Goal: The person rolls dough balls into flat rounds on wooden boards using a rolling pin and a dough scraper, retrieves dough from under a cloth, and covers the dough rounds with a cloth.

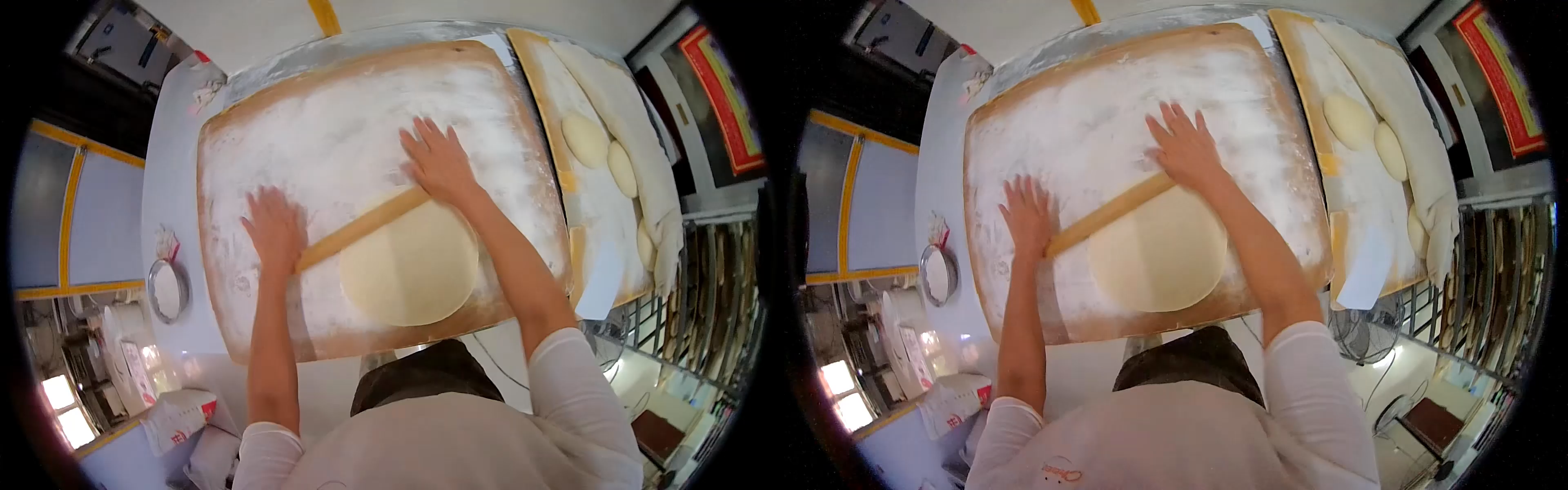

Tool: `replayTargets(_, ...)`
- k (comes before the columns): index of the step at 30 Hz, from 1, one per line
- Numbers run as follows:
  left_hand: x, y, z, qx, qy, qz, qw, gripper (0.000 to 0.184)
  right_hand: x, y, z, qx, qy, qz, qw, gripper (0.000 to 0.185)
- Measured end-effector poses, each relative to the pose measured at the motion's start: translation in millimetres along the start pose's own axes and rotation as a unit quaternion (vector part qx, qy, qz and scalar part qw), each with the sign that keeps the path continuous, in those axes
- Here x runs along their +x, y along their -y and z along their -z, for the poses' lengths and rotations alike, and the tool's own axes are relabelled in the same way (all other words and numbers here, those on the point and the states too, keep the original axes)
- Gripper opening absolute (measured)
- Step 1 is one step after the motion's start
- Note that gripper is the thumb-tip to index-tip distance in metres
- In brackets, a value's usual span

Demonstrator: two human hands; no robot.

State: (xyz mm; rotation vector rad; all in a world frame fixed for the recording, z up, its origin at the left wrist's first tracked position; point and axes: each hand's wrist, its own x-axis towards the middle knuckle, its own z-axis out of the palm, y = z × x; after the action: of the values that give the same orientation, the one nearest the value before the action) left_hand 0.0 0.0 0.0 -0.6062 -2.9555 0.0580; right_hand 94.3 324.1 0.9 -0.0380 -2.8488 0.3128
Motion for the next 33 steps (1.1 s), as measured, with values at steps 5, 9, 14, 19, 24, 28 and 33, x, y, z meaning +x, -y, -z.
replayTargets(5, -149, -20, 82, -0.147, 0.196, -0.075, 0.967, 0.064, -101, 31, 43, 0.054, 0.13, 0.008, 0.99, 0.059)
replayTargets(9, -115, -35, 44, -0.111, 0.077, -0.043, 0.99, 0.068, -32, 17, 34, 0.03, 0.012, 0.103, 0.994, 0.061)
replayTargets(14, -223, -93, 65, -0.127, 0.138, -0.111, 0.976, 0.074, -149, -3, 69, 0.043, 0.127, 0.131, 0.982, 0.059)
replayTargets(19, -244, -110, 92, -0.214, 0.406, -0.043, 0.887, 0.056, -226, -23, 95, 0.176, 0.084, 0.138, 0.971, 0.054)
replayTargets(24, -160, -64, 36, -0.091, -0.021, -0.037, 0.995, 0.055, -115, -4, 59, 0.112, 0.058, 0.114, 0.985, 0.056)
replayTargets(28, -58, -31, 18, -0.009, -0.091, -0.017, 0.996, 0.054, -25, -5, 26, 0.045, -0.025, 0.061, 0.997, 0.059)
replayTargets(33, -157, -32, 29, -0.11, 0.009, -0.059, 0.992, 0.057, -123, -2, 34, 0.055, 0.072, 0.093, 0.992, 0.059)
